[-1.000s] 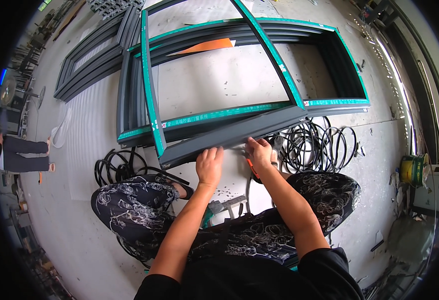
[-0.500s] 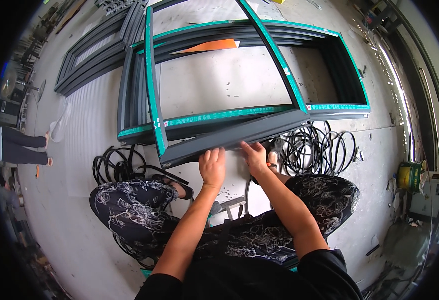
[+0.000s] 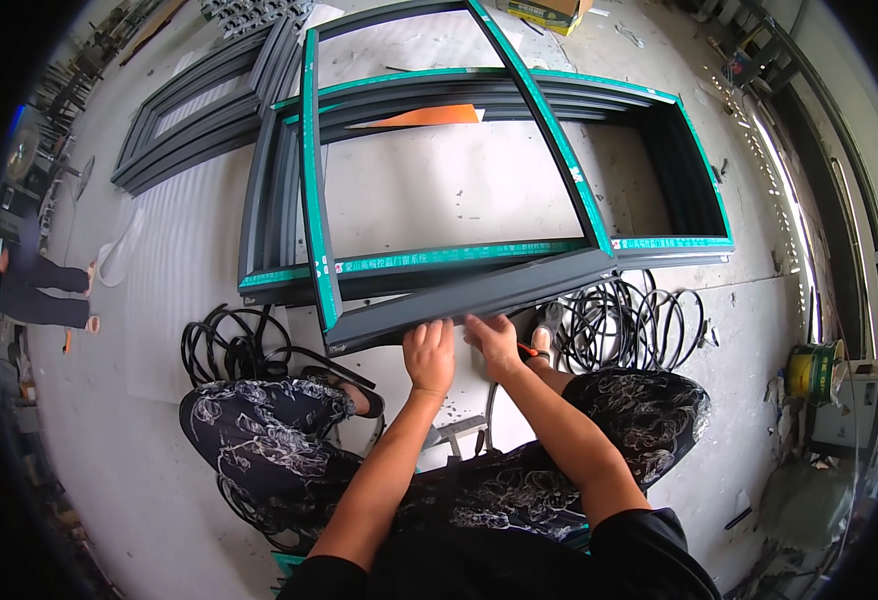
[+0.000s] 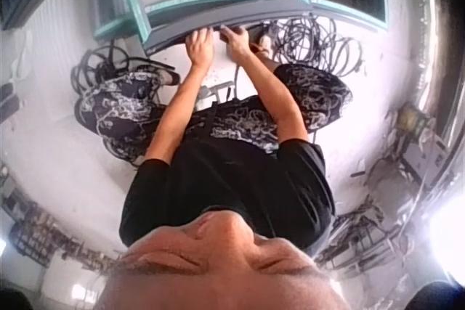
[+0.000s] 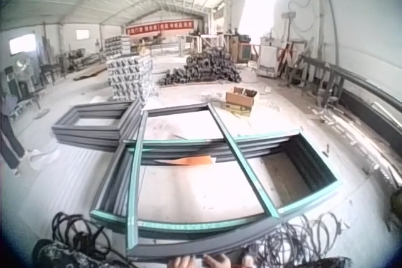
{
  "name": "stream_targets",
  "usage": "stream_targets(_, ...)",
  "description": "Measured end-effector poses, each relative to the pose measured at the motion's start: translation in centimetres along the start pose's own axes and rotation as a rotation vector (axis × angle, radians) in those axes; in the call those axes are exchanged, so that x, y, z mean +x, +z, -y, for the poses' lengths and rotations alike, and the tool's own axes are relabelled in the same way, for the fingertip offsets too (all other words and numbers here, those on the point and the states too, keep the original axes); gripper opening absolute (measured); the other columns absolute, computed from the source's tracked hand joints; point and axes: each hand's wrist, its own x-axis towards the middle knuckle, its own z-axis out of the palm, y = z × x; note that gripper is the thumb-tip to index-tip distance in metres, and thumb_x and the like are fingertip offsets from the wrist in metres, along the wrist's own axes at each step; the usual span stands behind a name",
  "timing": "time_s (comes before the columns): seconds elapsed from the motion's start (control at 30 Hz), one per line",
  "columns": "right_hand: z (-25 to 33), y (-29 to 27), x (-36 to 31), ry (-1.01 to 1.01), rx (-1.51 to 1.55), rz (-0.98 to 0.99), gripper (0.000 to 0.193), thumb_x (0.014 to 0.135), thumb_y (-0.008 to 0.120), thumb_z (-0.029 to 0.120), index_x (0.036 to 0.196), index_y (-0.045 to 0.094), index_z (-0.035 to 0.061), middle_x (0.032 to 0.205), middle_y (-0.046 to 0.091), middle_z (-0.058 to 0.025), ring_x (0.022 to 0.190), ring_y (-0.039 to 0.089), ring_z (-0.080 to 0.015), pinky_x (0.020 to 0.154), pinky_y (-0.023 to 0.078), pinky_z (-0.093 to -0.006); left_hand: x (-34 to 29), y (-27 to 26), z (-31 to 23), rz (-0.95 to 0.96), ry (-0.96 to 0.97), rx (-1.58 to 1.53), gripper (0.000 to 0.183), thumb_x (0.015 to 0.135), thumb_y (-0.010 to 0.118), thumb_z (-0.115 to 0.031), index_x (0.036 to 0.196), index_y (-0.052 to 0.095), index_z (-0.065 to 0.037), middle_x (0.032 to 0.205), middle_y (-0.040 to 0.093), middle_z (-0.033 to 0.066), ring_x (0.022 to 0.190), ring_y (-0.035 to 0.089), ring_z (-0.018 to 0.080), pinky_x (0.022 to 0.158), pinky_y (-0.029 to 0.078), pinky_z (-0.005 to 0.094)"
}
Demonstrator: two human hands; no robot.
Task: The person aligns a window frame, presses a rubber sealing strip into its groove by hand, cuts the strip with pliers, and presses the seal firmly into place.
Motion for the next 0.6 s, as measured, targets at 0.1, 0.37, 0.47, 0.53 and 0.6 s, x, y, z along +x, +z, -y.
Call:
stream_targets(0.1, -0.3, -0.8, 0.9, -0.02, -0.021, 0.045, 0.02, 0.076, 0.068, 0.01, 0.092, 0.056, 0.0071, 0.082, 0.059, -0.001, 0.066, 0.055, -0.0105, 0.062, 0.045, -0.0242, 0.2, -0.1, -0.1, -0.009, 0.001, -0.006, 0.018, 0.074, 0.057, -0.011, 0.09, 0.064, -0.009, 0.088, 0.058, 0.0015, 0.079, 0.053, 0.0202, 0.072, 0.042, 0.0346)
stream_targets(0.37, -0.9, 0.1, 0.7, -0.01, 0.005, 0.019, 0.017, 0.076, 0.068, 0.008, 0.085, 0.056, 0.0011, 0.077, 0.062, -0.0047, 0.066, 0.057, -0.013, 0.06, 0.048, -0.0249, 0.4, -0.3, -0.1, 0.033, 0.015, -0.05, 0.02, 0.073, 0.058, -0.01, 0.091, 0.065, -0.009, 0.089, 0.059, 0.0018, 0.08, 0.054, 0.021, 0.073, 0.043, 0.0351)
stream_targets(0.47, -1.3, 0.0, 1.1, 0.005, 0.017, 0.054, 0.016, 0.077, 0.067, 0.007, 0.085, 0.055, 0.0012, 0.078, 0.062, -0.0049, 0.066, 0.058, -0.0134, 0.061, 0.049, -0.0251, -0.1, -0.2, 1.2, -0.017, 0.052, -0.205, 0.023, 0.073, 0.057, -0.008, 0.095, 0.065, -0.008, 0.091, 0.06, 0.003, 0.081, 0.055, 0.0225, 0.073, 0.044, 0.0358)
stream_targets(0.53, -1.2, 0.8, 0.6, 0.024, 0.041, 0.01, 0.016, 0.077, 0.067, 0.006, 0.086, 0.055, 0.0012, 0.08, 0.061, -0.0053, 0.068, 0.058, -0.0143, 0.063, 0.05, -0.0263, -0.7, -1.0, 2.4, -0.078, 0.069, -0.272, 0.024, 0.071, 0.059, -0.004, 0.094, 0.066, -0.008, 0.093, 0.06, 0.0041, 0.085, 0.057, 0.0242, 0.075, 0.046, 0.035)
stream_targets(0.6, -1.0, 1.5, 0.2, 0.065, 0.069, -0.04, 0.017, 0.077, 0.067, 0.006, 0.088, 0.055, 0.0013, 0.082, 0.061, -0.0056, 0.069, 0.059, -0.015, 0.064, 0.051, -0.0269, -1.2, -1.4, 3.3, -0.105, 0.033, -0.244, 0.021, 0.071, 0.06, -0.004, 0.09, 0.066, -0.008, 0.093, 0.061, 0.0042, 0.086, 0.057, 0.0241, 0.075, 0.047, 0.0342)
